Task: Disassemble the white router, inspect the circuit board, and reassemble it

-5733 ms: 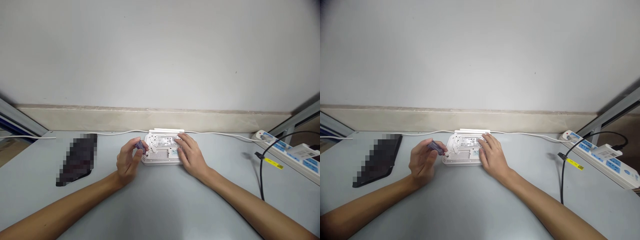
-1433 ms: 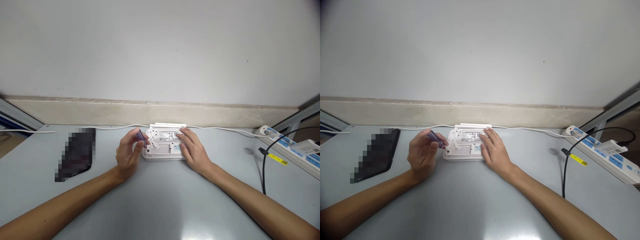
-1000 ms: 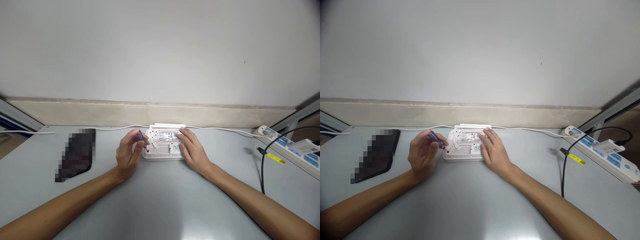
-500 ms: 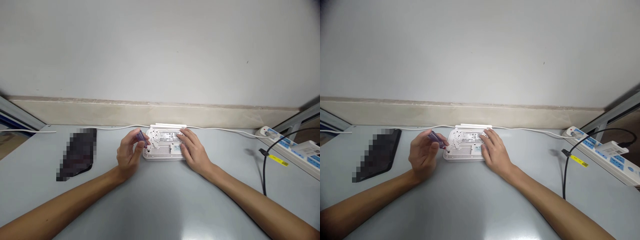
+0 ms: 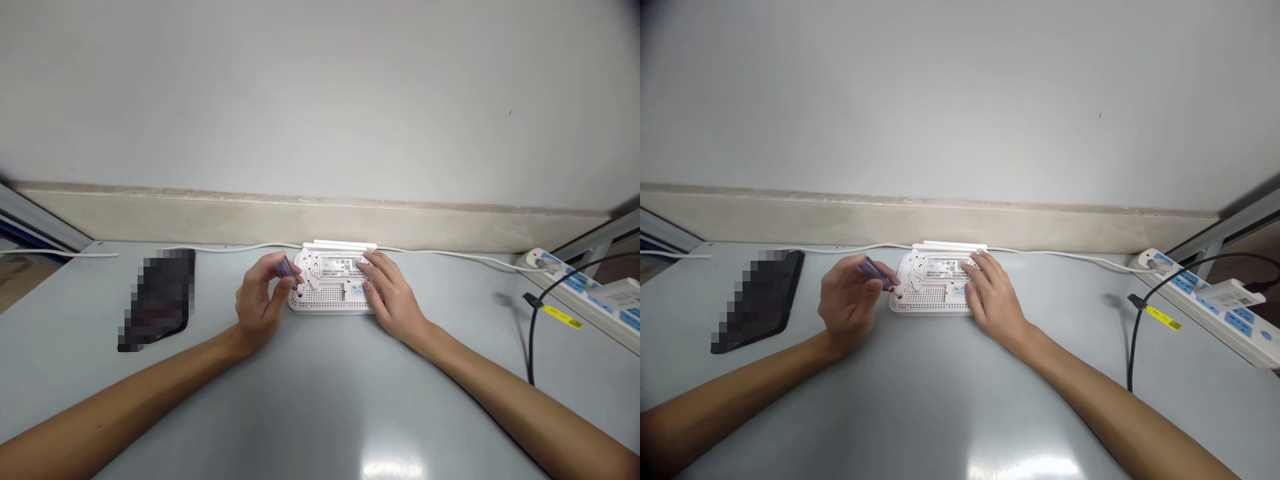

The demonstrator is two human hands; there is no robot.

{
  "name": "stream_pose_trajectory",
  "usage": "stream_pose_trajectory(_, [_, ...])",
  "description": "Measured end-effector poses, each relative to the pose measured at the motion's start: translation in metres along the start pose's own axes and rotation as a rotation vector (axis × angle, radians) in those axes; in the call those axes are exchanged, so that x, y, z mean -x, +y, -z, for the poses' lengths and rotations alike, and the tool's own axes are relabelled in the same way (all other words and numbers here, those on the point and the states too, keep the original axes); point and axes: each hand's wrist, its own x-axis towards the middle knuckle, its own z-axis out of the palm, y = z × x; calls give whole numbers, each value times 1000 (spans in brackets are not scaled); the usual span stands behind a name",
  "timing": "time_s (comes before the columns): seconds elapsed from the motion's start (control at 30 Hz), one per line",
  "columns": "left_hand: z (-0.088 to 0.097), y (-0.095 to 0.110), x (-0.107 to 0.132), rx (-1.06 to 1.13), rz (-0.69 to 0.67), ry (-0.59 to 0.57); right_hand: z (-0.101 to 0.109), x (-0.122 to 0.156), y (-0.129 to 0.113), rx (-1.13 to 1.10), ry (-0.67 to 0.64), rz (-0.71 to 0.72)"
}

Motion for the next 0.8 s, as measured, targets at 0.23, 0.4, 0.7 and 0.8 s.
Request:
stream_pose_trajectory(0.23, [-1, -12, 5, -64, -66, 79, 2, -1, 0, 10, -5, 1])
stream_pose_trajectory(0.4, [-7, -8, 3, -16, -31, 94, 3, -1, 1, 7, -12, -12])
stream_pose_trajectory(0.7, [-4, 4, 0, -16, 28, -7, 2, -1, -1, -3, -8, -4])
stream_pose_trajectory(0.8, [-1, 0, 2, -43, 9, -4, 2, -1, -1, 1, -6, 0])
